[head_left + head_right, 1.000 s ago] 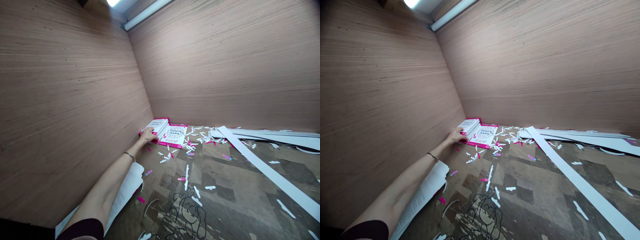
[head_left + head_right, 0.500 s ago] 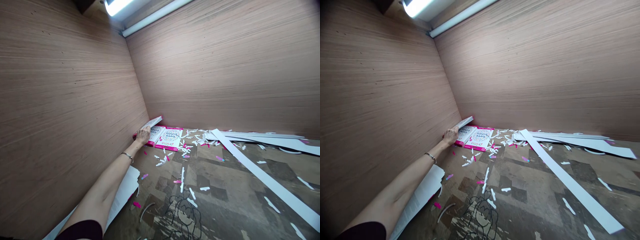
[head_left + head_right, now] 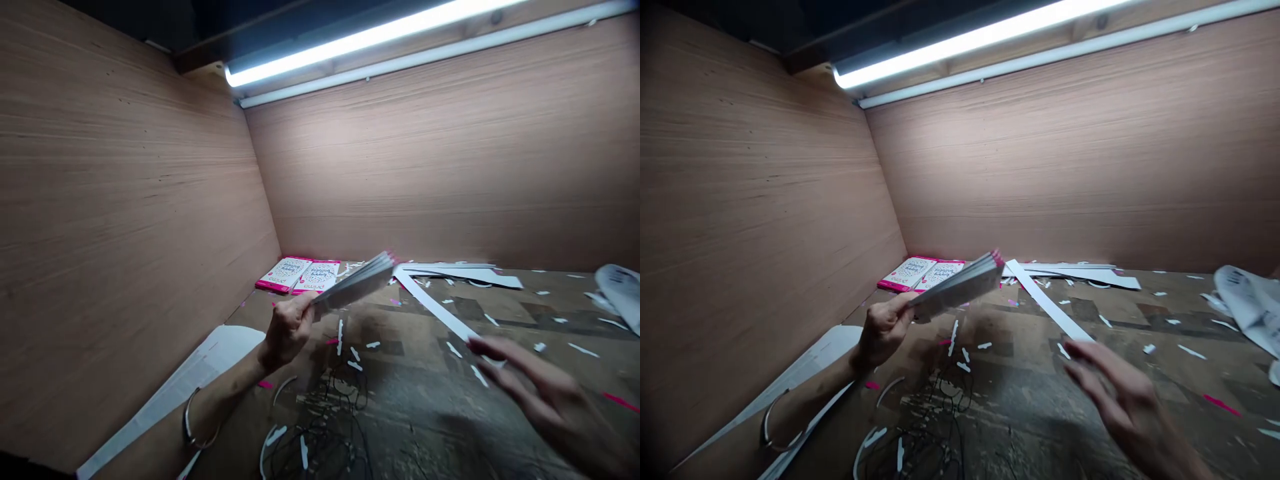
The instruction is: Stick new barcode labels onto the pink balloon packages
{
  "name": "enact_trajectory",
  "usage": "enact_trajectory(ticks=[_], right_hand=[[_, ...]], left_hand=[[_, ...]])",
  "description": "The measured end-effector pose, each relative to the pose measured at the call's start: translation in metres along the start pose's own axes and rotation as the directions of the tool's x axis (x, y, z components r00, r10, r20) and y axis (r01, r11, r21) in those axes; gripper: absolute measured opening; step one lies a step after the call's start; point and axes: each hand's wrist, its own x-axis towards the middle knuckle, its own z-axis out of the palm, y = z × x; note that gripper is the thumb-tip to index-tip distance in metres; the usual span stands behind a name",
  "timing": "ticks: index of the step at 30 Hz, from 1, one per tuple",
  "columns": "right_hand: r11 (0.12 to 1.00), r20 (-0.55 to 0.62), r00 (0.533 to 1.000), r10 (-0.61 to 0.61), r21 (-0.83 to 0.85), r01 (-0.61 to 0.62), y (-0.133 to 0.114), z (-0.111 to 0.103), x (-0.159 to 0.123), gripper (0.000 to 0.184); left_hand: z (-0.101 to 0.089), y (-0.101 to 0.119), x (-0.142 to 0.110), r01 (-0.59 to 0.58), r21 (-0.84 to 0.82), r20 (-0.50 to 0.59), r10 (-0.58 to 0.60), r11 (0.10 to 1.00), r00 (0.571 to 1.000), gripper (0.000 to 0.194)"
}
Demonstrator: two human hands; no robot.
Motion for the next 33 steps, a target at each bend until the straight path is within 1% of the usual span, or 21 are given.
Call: enact_trajectory(ticks=[2,3,5,6,8,10,11,13,14,16,17,18,19,20,21,22,23,25,28,30,33], right_hand=[[0.989,-0.015,0.993,0.115,0.097,-0.113,-0.007,-0.014,0.043,0.044],[0.980,-0.006,0.992,0.130,0.152,-0.127,-0.011,-0.019,0.061,0.047],[0.934,0.209,0.972,0.106,0.314,-0.170,-0.019,-0.023,0.086,0.049],[0.898,0.325,0.944,0.062,0.394,-0.195,-0.024,-0.019,0.092,0.049],[0.790,0.561,0.821,-0.103,0.548,-0.276,-0.032,0.001,0.090,0.054],[0.625,0.710,0.632,-0.311,0.654,-0.427,-0.041,0.029,0.071,0.065],[0.536,0.733,0.570,-0.371,0.670,-0.513,-0.044,0.042,0.058,0.067],[0.390,0.755,0.526,-0.391,0.653,-0.649,-0.047,0.062,0.034,0.062],[0.326,0.753,0.550,-0.360,0.654,-0.682,-0.047,0.067,0.025,0.057],[0.236,0.713,0.655,-0.251,0.701,-0.673,-0.045,0.067,0.016,0.047],[0.215,0.662,0.729,-0.175,0.748,-0.628,-0.044,0.063,0.016,0.044],[0.214,0.588,0.804,-0.087,0.799,-0.561,-0.042,0.058,0.018,0.042],[0.233,0.495,0.869,0.006,0.845,-0.482,-0.041,0.053,0.022,0.040],[0.266,0.397,0.914,0.088,0.874,-0.406,-0.040,0.048,0.026,0.039],[0.306,0.305,0.940,0.154,0.890,-0.339,-0.039,0.045,0.029,0.039],[0.340,0.228,0.953,0.199,0.896,-0.286,-0.039,0.044,0.031,0.038],[0.368,0.176,0.959,0.223,0.896,-0.250,-0.038,0.044,0.032,0.038],[0.426,0.129,0.966,0.225,0.878,-0.216,-0.038,0.048,0.029,0.037],[0.567,0.057,0.981,0.187,0.809,-0.156,-0.037,0.060,0.016,0.040],[0.652,-0.002,0.985,0.171,0.750,-0.112,-0.035,0.068,0.004,0.045],[0.701,-0.007,0.984,0.178,0.702,-0.122,-0.030,0.078,-0.011,0.037]], left_hand=[[-0.007,0.012,-0.002,-0.145,-0.202,0.074,0.163,0.968,0.984,0.020],[-0.011,0.017,0.000,-0.223,-0.298,0.102,0.263,0.928,0.959,0.020],[-0.020,0.028,0.006,-0.356,-0.464,0.146,0.467,0.811,0.872,0.022],[-0.024,0.034,0.011,-0.395,-0.528,0.175,0.551,0.752,0.816,0.023],[-0.031,0.050,0.021,-0.417,-0.623,0.266,0.680,0.662,0.683,0.026],[-0.035,0.066,0.031,-0.385,-0.683,0.346,0.740,0.621,0.577,0.028],[-0.036,0.072,0.035,-0.355,-0.705,0.362,0.742,0.614,0.564,0.029],[-0.036,0.079,0.039,-0.256,-0.749,0.370,0.706,0.611,0.604,0.028],[-0.034,0.080,0.040,-0.179,-0.770,0.370,0.657,0.612,0.657,0.026],[-0.027,0.078,0.035,0.020,-0.805,0.356,0.455,0.593,0.816,0.016],[-0.022,0.077,0.030,0.129,-0.821,0.335,0.286,0.556,0.898,0.015],[-0.015,0.077,0.023,0.237,-0.840,0.316,0.086,0.488,0.945,0.020],[-0.008,0.078,0.013,0.334,-0.859,0.321,-0.100,0.388,0.942,0.032],[0.001,0.081,0.003,0.407,-0.872,0.349,-0.238,0.271,0.906,0.044],[0.011,0.085,-0.008,0.468,-0.871,0.412,-0.297,0.148,0.861,0.056],[0.021,0.090,-0.020,0.516,-0.855,0.480,-0.293,0.057,0.827,0.064],[0.032,0.096,-0.031,0.537,-0.844,0.511,-0.299,0.007,0.806,0.065],[0.053,0.109,-0.049,0.514,-0.858,0.472,-0.404,-0.008,0.783,0.056],[0.077,0.123,-0.066,0.424,-0.903,0.299,-0.609,0.068,0.735,0.045],[0.082,0.129,-0.073,0.401,-0.910,0.241,-0.646,0.110,0.724,0.045],[0.079,0.133,-0.079,0.420,-0.898,0.260,-0.608,0.134,0.750,0.045]])
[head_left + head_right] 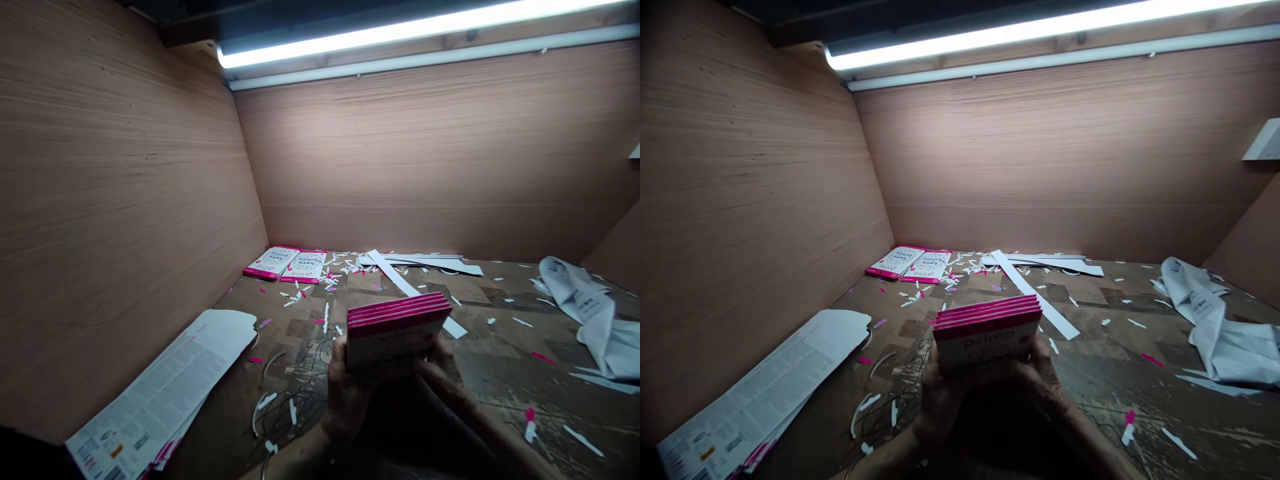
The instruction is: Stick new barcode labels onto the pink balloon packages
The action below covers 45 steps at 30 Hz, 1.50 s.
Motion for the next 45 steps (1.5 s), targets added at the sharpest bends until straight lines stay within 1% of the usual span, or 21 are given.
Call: enact_trajectory(ticks=[2,6,10,14,18,24,30,38,41,45], right_hand=[[0.999,0.018,0.999,0.033,-0.029,-0.032,0.006,0.000,-0.006,0.032],[0.996,0.017,0.997,0.076,-0.057,-0.075,0.010,0.001,-0.009,0.037],[0.993,0.013,0.995,0.097,-0.071,-0.096,0.010,0.001,-0.010,0.036],[0.992,0.013,0.996,0.092,-0.083,-0.091,0.014,0.000,-0.012,0.035],[0.994,0.019,0.996,0.086,-0.063,-0.085,0.017,-0.001,-0.012,0.037],[0.993,0.008,0.994,0.111,-0.052,-0.110,0.014,0.000,-0.012,0.036],[0.989,-0.007,0.992,0.127,-0.074,-0.127,0.016,-0.001,-0.012,0.037],[0.992,-0.014,0.995,0.101,-0.074,-0.102,0.022,-0.001,-0.013,0.040],[0.992,-0.004,0.994,0.113,-0.048,-0.113,0.020,0.000,-0.013,0.041],[0.992,0.017,0.992,0.124,-0.037,-0.123,0.015,0.000,-0.011,0.042]], left_hand=[[-0.002,0.002,-0.003,0.010,0.031,0.029,-0.011,0.999,1.000,0.044],[-0.004,0.000,-0.004,-0.016,0.057,0.022,0.015,0.998,1.000,0.045],[-0.006,-0.005,-0.003,-0.035,0.083,0.033,0.032,0.996,0.999,0.050],[-0.008,-0.006,-0.004,-0.037,0.122,0.027,0.034,0.992,0.999,0.051],[-0.007,-0.002,-0.004,-0.021,0.127,0.016,0.019,0.992,1.000,0.049],[-0.006,0.002,-0.004,0.001,0.112,-0.043,0.004,0.994,0.999,0.051],[-0.005,0.002,-0.004,-0.001,0.109,-0.040,0.005,0.994,0.999,0.052],[-0.007,-0.001,-0.004,-0.032,0.157,-0.015,0.035,0.987,0.999,0.049],[-0.007,-0.002,-0.004,-0.039,0.186,0.008,0.038,0.982,0.999,0.046],[-0.007,-0.002,-0.004,-0.031,0.197,0.012,0.029,0.980,1.000,0.048]])
